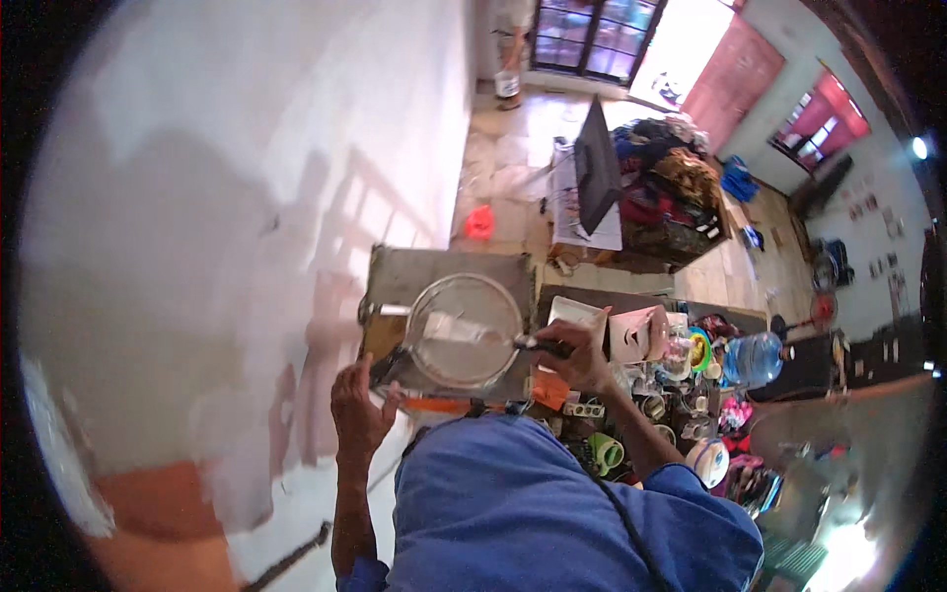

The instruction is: The person applies plaster to the wall using a putty knife and mixes and scrapes plaster on a lid using two putty knives.

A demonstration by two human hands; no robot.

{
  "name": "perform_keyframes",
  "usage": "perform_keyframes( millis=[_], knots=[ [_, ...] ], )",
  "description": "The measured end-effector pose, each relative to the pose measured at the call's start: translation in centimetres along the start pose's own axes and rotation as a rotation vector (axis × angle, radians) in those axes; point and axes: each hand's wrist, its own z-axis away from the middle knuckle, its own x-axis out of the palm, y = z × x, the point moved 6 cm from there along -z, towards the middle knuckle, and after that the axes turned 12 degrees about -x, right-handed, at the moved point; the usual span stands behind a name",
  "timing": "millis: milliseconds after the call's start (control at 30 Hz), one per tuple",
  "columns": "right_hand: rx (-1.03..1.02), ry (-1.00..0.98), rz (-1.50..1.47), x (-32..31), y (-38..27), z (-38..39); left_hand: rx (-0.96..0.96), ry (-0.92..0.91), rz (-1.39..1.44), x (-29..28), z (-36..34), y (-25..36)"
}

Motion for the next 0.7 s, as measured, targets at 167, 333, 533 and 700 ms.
perform_keyframes(
  millis=[167, 333, 533, 700],
  knots=[
    [0.14, 0.092, -0.193, 1.4, 0.7, 2.0, 0.113, -0.12, -0.055, 3.3, -1.5, 0.4],
    [0.121, 0.091, -0.055, 2.3, 1.7, 3.2, 0.138, -0.116, -0.055, 3.9, -2.5, -0.2],
    [0.138, 0.105, -0.088, 1.7, 2.3, 4.7, 0.16, -0.183, -0.056, 3.7, -3.0, 0.7],
    [0.19, 0.179, -0.181, 1.3, 2.8, 5.7, 0.227, -0.178, 0.169, 2.5, -2.8, 3.4]
  ],
)
